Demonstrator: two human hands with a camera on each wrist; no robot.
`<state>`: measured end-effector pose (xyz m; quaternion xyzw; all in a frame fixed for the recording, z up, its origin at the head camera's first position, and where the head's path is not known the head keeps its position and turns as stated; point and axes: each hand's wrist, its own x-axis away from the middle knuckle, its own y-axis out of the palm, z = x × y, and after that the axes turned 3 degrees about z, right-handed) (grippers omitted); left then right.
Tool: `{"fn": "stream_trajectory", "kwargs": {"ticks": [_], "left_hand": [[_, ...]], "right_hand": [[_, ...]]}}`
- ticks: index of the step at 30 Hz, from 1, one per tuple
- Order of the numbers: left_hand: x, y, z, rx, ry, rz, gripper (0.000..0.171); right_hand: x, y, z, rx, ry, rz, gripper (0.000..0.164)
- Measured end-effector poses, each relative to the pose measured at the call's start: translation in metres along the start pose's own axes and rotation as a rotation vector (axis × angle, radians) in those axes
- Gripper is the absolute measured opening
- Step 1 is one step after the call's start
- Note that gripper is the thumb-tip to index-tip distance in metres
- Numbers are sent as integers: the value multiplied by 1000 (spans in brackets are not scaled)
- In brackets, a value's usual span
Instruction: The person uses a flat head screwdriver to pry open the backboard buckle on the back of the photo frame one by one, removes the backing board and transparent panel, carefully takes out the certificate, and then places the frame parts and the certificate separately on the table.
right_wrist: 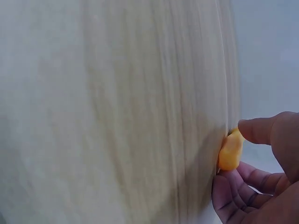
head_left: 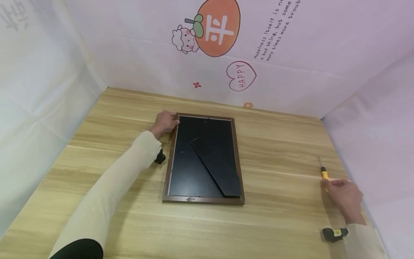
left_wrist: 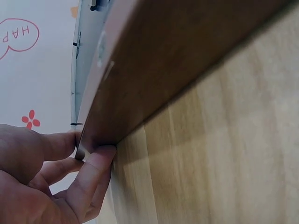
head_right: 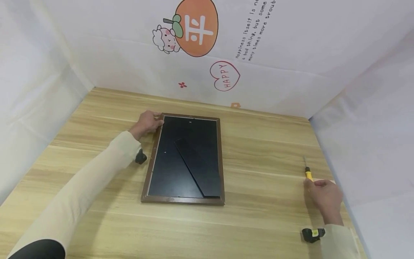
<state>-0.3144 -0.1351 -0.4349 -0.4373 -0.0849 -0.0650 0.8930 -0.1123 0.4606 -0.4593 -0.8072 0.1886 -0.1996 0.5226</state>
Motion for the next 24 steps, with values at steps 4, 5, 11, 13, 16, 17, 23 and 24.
{"fn": "stream_trajectory", "kwargs": {"ticks": [4,5,11,13,16,17,23,24], "left_hand": [[1,3,4,7,3,8,51],[2,4,4,0,15,14,50],[2,0,4,-34,47,47,40],[0,-2,5,-63,37,56,53],[-4,-5,8,-130,40,73,52],[-5,-6,9,-162,51,75,49],[-10,-4,22,-313,148,48,39],[-11,-4,24,-318,157,45,40]], "right_hand": [[4,-3,-2,-23,1,49,70],[6,-3,-4,-34,-14,85,68],[27,3,-45,-86,-243,329,42],[34,6,-65,-87,-343,347,35],[42,12,-92,-91,-431,289,32],[44,15,-98,-94,-445,261,32],[53,39,-124,-82,-510,105,33],[55,43,-128,-84,-521,80,33]]}}
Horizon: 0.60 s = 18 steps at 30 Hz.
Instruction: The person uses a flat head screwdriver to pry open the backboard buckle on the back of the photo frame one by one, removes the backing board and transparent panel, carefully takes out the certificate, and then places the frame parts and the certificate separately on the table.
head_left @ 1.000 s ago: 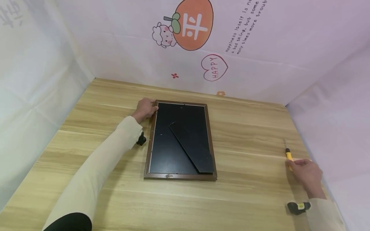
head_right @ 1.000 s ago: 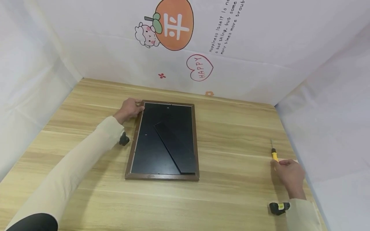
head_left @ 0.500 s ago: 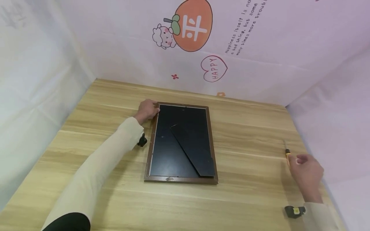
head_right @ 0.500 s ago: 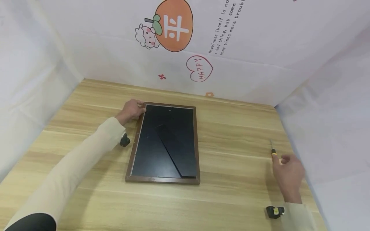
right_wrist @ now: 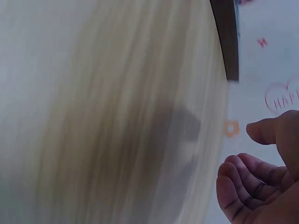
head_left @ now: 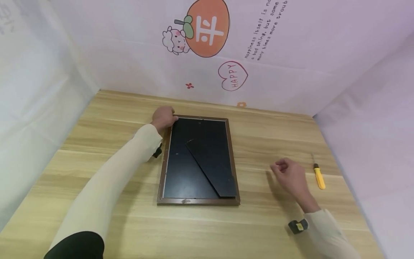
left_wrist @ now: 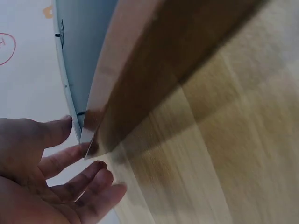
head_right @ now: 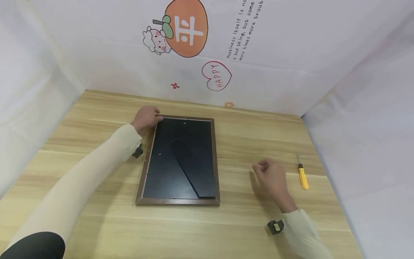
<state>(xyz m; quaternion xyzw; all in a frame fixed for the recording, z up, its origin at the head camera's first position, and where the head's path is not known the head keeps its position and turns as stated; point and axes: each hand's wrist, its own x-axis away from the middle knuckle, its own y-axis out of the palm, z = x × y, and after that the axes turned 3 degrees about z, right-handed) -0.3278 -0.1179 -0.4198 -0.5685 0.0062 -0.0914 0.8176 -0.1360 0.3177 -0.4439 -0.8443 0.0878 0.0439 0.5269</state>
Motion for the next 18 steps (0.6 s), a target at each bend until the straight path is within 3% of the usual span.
{"fn": "stream_trajectory", "kwargs": {"ticks": [8,18], "left_hand": [[-11,7,10,6,31,-5,36],[-19,9,18,43,85,-10,29]], "right_hand": [[1,21,-32,-59,-83,-128,28],[7,35,-56,-105,-75,-222,26]]}}
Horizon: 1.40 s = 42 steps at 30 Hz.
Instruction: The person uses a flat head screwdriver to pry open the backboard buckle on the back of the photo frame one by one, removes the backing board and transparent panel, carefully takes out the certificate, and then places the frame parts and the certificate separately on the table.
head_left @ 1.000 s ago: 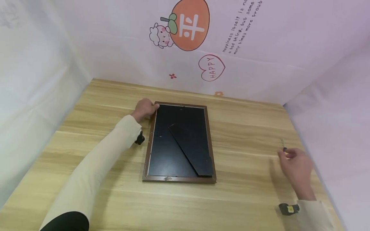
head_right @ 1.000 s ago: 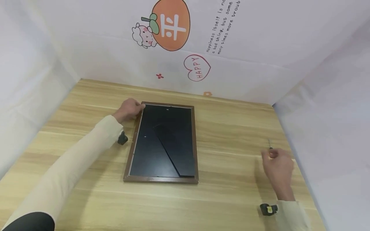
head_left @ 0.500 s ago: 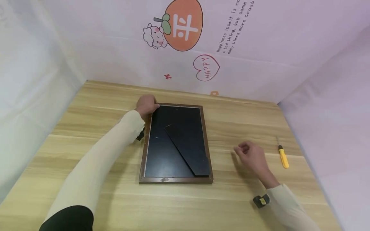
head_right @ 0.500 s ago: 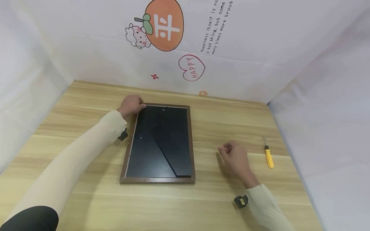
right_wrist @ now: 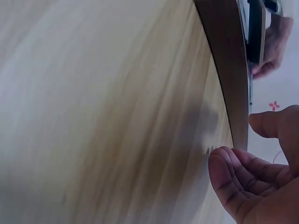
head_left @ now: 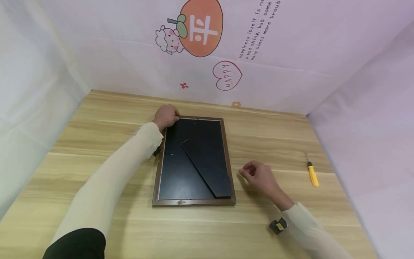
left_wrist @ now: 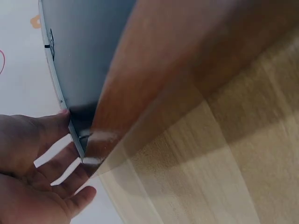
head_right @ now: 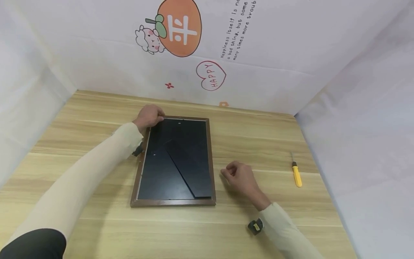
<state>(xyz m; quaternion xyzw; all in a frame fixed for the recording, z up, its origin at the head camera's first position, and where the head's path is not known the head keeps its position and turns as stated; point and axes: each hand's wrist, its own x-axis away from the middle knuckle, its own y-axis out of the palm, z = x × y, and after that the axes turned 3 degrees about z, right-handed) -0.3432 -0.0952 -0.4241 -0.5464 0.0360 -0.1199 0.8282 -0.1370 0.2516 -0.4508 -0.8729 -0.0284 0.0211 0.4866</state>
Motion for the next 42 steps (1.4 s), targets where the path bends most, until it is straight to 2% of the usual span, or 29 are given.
{"fn": "stream_trajectory", "kwargs": {"ticks": [6,12,17,22,28,34,39,42], "left_hand": [[-1,0,-3,7,19,-5,29],[0,1,-2,27,19,32,27],[0,3,-4,35,16,58,25],[0,3,-5,33,23,88,24],[1,2,-6,20,29,87,23],[3,0,-14,17,37,76,23],[8,-3,-22,17,57,63,22],[13,-5,-26,4,68,52,21]], "right_hand": [[1,9,-15,-80,5,-66,21],[4,13,-23,-145,67,-129,16],[4,13,-31,-214,83,-172,13],[2,10,-39,-207,121,-174,10],[-3,6,-44,-204,164,-205,8],[-11,0,-39,-175,150,-242,9],[-22,-9,-27,-224,171,-272,12],[-28,-13,-20,-239,152,-291,14]]}}
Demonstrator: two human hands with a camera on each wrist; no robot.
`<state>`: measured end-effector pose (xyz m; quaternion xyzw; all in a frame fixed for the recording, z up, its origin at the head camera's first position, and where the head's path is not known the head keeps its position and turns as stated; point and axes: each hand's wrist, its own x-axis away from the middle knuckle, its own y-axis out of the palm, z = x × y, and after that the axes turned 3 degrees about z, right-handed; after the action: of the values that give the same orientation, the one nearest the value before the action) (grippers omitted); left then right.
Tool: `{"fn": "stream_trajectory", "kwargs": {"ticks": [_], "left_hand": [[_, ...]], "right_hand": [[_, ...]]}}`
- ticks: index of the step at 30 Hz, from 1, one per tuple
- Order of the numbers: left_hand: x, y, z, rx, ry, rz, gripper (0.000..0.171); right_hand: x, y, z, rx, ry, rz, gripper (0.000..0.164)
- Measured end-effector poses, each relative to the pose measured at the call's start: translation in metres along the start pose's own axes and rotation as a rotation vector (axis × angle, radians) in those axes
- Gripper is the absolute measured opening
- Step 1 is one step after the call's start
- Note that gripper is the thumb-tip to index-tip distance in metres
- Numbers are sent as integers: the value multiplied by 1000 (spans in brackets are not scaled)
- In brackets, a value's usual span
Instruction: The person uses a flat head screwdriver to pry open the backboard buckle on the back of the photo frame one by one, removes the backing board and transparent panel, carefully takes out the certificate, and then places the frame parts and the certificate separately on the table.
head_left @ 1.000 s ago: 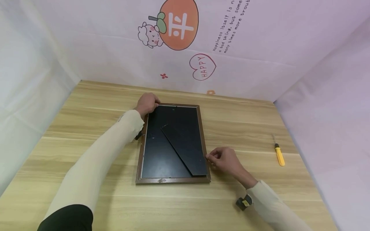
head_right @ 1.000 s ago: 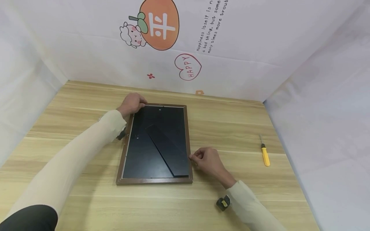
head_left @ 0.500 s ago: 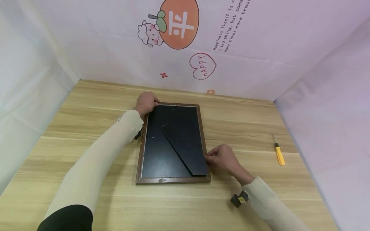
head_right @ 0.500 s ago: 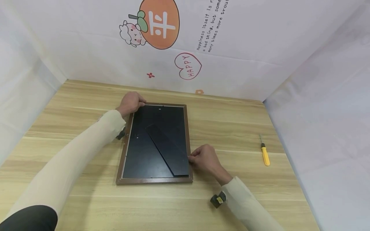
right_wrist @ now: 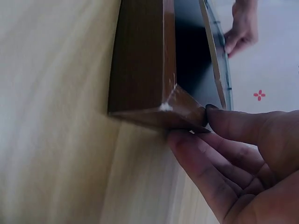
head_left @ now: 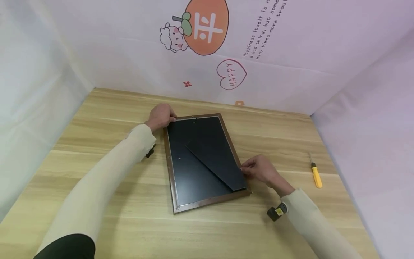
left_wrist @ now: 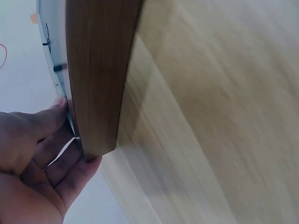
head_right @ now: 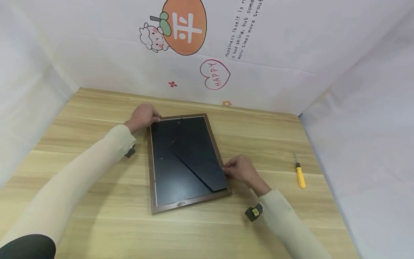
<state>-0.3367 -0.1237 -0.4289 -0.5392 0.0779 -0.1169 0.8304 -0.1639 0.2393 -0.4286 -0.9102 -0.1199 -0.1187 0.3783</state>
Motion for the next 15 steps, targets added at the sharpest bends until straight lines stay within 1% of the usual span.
{"fn": "stream_trajectory", "kwargs": {"ticks": [4,11,15], "left_hand": [[6,-3,-4,-32,17,-15,21],[21,-11,-6,-77,24,-55,19],[30,-14,-8,-75,26,-83,18]], "right_hand": [[-7,-7,5,7,-34,-16,16],[-21,-20,10,57,-52,-25,19],[-29,-28,13,65,-62,-47,20]]}}
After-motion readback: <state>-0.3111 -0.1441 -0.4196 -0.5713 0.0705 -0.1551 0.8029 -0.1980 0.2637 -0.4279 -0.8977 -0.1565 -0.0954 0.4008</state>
